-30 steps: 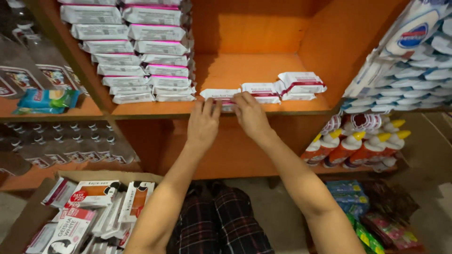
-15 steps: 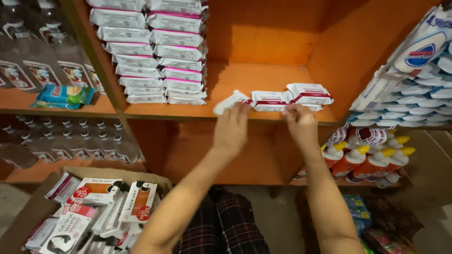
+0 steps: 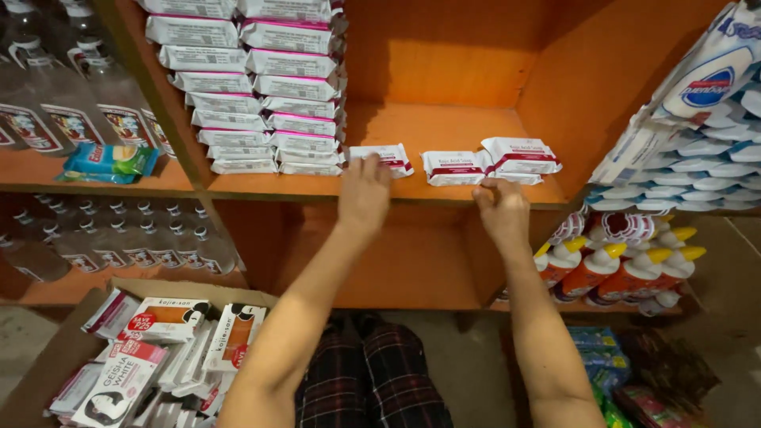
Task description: Stocking bars of soap onto a shelf from a cardboard box.
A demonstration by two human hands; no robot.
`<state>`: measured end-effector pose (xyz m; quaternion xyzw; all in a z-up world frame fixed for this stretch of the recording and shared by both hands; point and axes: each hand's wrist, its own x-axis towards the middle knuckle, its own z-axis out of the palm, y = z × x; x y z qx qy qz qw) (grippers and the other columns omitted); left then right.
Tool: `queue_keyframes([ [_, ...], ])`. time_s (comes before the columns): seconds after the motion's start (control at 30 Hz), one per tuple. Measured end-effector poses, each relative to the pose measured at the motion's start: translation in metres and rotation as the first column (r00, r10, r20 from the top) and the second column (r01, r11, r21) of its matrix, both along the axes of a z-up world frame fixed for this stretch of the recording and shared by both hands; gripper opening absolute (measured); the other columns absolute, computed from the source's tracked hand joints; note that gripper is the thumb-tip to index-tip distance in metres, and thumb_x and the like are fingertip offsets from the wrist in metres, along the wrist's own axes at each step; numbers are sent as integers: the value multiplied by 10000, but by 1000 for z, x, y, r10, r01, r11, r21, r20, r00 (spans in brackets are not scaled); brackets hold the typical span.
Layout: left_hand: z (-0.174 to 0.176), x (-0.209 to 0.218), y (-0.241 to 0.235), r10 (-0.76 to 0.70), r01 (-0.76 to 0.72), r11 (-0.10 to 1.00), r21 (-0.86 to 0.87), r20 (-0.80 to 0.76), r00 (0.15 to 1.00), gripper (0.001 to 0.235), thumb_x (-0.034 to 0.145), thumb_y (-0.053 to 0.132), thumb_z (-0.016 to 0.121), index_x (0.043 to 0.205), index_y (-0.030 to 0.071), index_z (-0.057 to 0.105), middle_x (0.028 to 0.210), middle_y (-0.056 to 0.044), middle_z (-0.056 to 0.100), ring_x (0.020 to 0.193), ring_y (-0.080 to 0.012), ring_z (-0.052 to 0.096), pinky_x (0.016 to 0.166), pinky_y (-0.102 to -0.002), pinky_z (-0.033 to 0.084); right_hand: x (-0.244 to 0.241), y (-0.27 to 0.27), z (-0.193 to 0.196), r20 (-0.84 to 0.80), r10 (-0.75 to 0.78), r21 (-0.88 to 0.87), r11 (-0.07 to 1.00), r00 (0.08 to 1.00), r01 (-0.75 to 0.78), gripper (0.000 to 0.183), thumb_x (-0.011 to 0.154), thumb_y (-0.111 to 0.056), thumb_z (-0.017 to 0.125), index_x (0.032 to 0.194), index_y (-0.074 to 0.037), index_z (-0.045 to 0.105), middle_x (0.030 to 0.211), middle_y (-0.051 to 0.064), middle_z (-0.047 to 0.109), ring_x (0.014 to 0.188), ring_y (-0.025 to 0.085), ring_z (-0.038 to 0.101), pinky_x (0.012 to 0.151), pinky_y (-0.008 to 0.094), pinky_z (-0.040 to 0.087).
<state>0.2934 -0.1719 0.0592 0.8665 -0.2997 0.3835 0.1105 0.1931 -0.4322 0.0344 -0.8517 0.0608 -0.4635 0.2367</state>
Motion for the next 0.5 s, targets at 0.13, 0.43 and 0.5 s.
queue_keyframes([
  [0.13,-23,-17,-38,-245,239,949,-204,-3,970,266,895,66,607,1144,8,681,1252,-224,633,1135,-406,626,994,-488,514,3,0,0,-16,-13,57,998,1000,14,217,899,-191,807,1041,-40,743,981,188,732,874,336,716,798,442,575],
  [0.43,-14,-39,-39,-322,238,917,-319,-244,915,357,907,61,592,1262,47,625,1372,-213,594,1119,-444,638,979,-525,523,-16,45,32,62,29,-37,999,998,-27,166,951,-104,736,1092,-18,712,1072,199,695,983,366,672,865,442,548],
  [0.5,-10,-41,-15,-75,59,995,-84,-200,977,416,844,107,625,1253,31,618,1404,-204,538,1198,-414,565,992,-527,481,-6,61,25,45,212,-76,975,976,-209,147,956,-55,687,1097,-20,705,1124,192,682,1038,374,661,908,441,546],
])
